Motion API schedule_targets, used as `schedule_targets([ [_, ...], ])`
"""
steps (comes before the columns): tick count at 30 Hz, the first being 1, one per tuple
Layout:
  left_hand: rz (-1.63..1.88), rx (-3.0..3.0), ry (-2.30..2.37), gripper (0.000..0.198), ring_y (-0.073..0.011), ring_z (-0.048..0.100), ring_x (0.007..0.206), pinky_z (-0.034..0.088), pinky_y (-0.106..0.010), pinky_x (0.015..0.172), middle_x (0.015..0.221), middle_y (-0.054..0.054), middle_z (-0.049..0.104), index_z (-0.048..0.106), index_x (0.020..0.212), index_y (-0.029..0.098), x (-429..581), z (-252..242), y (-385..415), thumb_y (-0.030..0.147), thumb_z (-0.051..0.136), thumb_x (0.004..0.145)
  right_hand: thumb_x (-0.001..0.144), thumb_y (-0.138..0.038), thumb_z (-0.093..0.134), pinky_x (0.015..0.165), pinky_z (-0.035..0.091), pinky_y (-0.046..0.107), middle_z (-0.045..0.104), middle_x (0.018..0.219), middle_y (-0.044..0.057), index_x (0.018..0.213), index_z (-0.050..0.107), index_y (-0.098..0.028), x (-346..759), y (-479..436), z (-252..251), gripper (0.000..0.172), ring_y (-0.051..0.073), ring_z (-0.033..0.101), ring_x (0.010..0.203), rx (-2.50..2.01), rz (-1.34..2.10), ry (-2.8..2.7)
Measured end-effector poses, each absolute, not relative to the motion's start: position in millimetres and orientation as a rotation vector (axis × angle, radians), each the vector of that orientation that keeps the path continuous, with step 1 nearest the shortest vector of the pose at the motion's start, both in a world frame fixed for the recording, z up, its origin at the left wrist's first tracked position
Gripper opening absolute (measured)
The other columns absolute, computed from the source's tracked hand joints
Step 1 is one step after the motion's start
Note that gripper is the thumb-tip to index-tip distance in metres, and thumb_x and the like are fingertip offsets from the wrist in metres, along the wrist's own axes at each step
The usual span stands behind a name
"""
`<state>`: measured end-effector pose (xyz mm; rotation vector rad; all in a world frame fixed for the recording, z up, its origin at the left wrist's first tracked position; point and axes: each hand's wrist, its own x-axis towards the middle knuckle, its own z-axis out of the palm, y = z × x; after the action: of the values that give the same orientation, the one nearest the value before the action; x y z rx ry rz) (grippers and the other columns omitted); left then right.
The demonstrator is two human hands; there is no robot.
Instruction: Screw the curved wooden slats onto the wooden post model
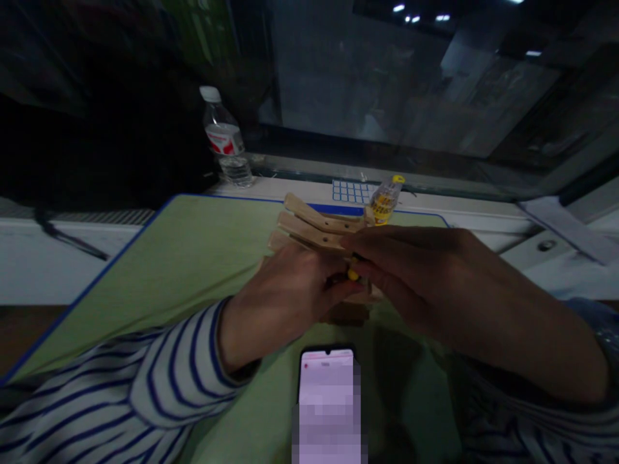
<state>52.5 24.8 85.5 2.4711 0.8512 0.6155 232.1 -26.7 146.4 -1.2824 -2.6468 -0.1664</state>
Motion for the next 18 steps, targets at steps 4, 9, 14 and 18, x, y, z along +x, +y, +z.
schedule_targets([
  [4,0.626,2.495,0.793,0.023,-0.0203,0.064,0.109,0.047,-0.036,0.096,0.132,-0.004,0.063,0.069,0.109,0.021,51.2,85.2,25.0,0.028,0.053,0.095,0.094,-0.018,0.044,0.074,0.056,0.039,0.067,0.122,0.010,0.128,0.056,-0.019,232.0,-28.9,145.2,0.036,0.026,0.069,0.096,-1.292,-0.300,-2.619],
  [9,0.614,2.497,0.761,0.024,-0.0162,0.067,0.101,0.049,-0.030,0.090,0.137,-0.001,0.058,0.067,0.115,0.022,49.7,86.9,24.5,0.025,0.051,0.096,0.095,-0.016,0.041,0.069,0.055,0.040,0.069,0.116,0.012,0.126,0.057,-0.015,231.7,-30.4,144.9,0.035,0.027,0.069,0.090,-1.311,-0.329,-2.652],
  [14,0.645,2.497,0.757,0.023,-0.0150,0.068,0.097,0.051,-0.029,0.086,0.136,0.001,0.059,0.067,0.113,0.024,49.7,85.2,25.2,0.027,0.053,0.095,0.095,-0.016,0.042,0.064,0.054,0.037,0.070,0.114,0.013,0.121,0.059,-0.015,230.7,-30.3,145.2,0.031,0.025,0.070,0.084,-1.303,-0.393,-2.627],
  [18,0.622,2.494,0.747,0.025,-0.0152,0.067,0.100,0.050,-0.030,0.088,0.137,0.001,0.059,0.066,0.116,0.023,49.7,85.6,24.9,0.027,0.051,0.096,0.095,-0.017,0.042,0.062,0.053,0.036,0.070,0.114,0.013,0.119,0.060,-0.015,229.7,-30.5,145.5,0.030,0.025,0.070,0.083,-1.315,-0.416,-2.626],
])
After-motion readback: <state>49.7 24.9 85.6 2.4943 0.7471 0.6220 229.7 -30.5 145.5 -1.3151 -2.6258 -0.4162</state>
